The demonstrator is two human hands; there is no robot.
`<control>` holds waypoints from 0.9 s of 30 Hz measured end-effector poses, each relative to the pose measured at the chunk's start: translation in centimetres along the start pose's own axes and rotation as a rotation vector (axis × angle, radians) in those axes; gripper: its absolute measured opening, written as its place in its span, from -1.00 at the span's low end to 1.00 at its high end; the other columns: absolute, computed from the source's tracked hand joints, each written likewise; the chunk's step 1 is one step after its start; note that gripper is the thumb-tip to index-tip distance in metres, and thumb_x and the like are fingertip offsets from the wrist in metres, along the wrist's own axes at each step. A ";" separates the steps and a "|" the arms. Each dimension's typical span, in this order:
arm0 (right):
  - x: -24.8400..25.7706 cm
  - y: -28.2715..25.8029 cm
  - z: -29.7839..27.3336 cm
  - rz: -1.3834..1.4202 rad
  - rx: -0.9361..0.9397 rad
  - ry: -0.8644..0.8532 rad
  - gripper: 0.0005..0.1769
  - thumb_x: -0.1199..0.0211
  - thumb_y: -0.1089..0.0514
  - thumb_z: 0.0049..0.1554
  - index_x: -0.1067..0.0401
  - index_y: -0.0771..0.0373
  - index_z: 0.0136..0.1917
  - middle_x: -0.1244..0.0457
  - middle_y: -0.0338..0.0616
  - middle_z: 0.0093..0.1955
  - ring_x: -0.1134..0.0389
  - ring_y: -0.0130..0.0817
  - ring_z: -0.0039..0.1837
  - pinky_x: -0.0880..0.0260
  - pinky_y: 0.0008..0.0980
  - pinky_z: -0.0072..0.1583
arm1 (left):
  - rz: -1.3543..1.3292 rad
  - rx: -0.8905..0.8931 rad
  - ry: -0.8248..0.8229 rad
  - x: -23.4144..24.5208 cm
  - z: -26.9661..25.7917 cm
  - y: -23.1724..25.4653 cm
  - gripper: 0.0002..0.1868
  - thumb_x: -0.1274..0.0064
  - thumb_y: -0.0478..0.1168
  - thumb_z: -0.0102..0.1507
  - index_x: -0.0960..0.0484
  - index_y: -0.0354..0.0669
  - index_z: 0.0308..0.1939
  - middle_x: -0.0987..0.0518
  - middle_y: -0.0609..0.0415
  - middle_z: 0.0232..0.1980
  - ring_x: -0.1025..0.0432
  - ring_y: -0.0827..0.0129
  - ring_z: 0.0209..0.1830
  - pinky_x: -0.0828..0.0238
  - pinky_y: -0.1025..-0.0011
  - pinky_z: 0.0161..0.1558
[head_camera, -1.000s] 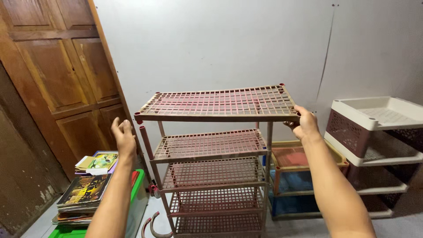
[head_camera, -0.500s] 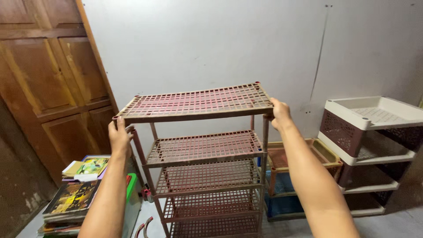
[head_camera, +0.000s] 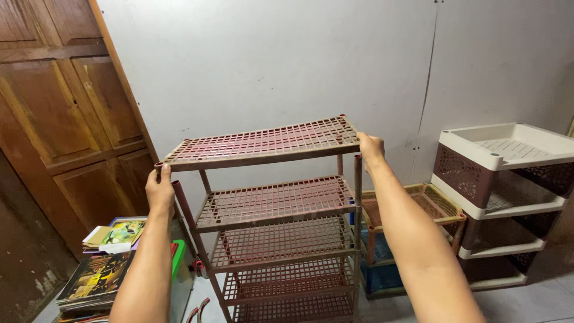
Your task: The person assembles a three-tier plastic shelving unit by inserting vertical poles into grid shelves, then attaches curved handles to the top shelf. The person also adjusts a separate small plastic basket unit nearby.
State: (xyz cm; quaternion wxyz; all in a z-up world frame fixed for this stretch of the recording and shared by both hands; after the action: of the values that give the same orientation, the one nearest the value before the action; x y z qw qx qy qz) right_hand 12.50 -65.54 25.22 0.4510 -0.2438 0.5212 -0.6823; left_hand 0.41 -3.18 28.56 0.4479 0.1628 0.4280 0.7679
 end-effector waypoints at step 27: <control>-1.1 1.2 2.2 -0.127 -0.282 0.099 -0.62 -0.26 -0.05 0.03 -0.43 0.35 -0.15 -0.22 -0.14 -0.26 -0.17 -0.34 -0.26 -0.25 -0.14 -0.19 | 0.105 0.071 0.025 0.2 1.5 -0.2 -0.52 -0.08 0.09 0.40 -0.67 -0.29 0.10 -0.66 0.07 -0.04 -0.43 0.42 -0.08 -0.35 0.42 0.02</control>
State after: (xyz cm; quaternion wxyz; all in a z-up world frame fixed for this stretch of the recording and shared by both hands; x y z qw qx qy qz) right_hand 15.22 -65.74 24.95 0.3419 -0.3034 0.6167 -0.6409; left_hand 1.34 -2.20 29.25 0.3957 0.1911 0.4515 0.7766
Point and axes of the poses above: each hand's wrist, its own z-axis towards the middle knuckle, its own x-axis out of the back of the hand, y = z × x, the point moved 8 cm from there along z, towards the middle knuckle
